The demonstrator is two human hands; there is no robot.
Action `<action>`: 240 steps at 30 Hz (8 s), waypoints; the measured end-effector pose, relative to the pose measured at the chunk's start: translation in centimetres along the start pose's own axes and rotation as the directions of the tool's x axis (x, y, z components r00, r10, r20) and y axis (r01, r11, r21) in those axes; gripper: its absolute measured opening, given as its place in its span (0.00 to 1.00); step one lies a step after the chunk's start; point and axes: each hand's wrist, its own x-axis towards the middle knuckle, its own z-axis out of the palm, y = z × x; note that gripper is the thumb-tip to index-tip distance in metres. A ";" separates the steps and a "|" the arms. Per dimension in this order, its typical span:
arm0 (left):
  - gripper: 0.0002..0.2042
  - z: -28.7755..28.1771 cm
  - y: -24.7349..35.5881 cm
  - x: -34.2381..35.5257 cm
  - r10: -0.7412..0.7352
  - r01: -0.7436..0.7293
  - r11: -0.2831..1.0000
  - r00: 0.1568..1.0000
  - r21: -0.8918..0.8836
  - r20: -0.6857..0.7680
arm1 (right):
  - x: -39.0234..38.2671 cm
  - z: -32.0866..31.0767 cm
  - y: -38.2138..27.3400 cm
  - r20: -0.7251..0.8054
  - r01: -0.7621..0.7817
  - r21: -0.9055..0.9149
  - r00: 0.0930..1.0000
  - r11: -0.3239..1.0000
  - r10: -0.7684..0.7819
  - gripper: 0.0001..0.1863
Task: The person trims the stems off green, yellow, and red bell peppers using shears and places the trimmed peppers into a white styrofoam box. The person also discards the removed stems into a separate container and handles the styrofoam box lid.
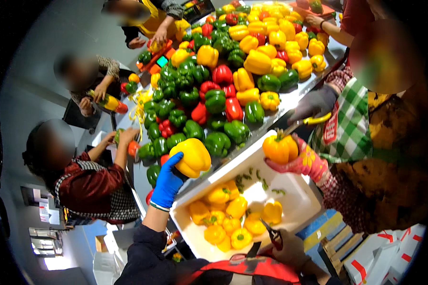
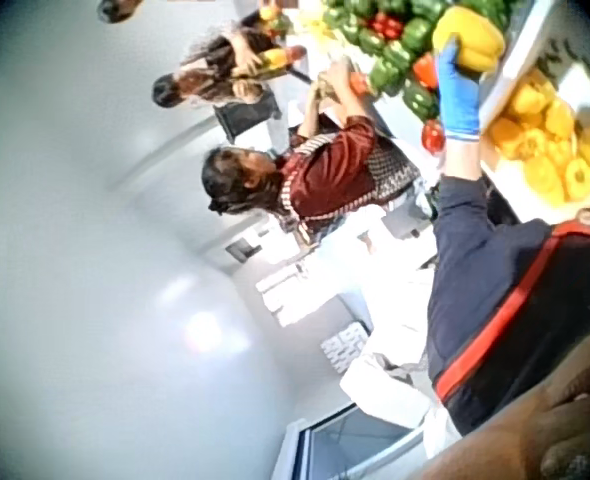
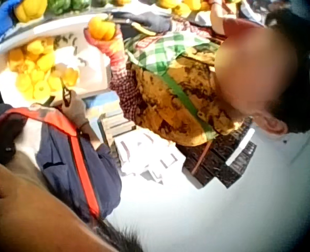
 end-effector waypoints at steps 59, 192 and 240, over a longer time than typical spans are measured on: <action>0.32 -11.1 -15.1 -15.7 0.113 0.098 0.799 0.944 -0.593 0.310 | -1.9 5.6 -4.1 -0.036 0.357 -0.119 0.931 0.926 -0.364 0.40; 0.31 -10.5 -20.8 -14.8 -0.127 0.008 0.204 0.992 0.979 0.019 | -2.5 4.5 -0.8 -0.004 0.291 -0.438 0.946 0.851 -0.325 0.28; 0.50 -6.2 -15.4 -19.1 0.631 -0.562 0.178 0.695 0.808 0.344 | -1.2 5.7 -11.4 -0.016 0.376 -0.401 0.909 0.836 -0.416 0.30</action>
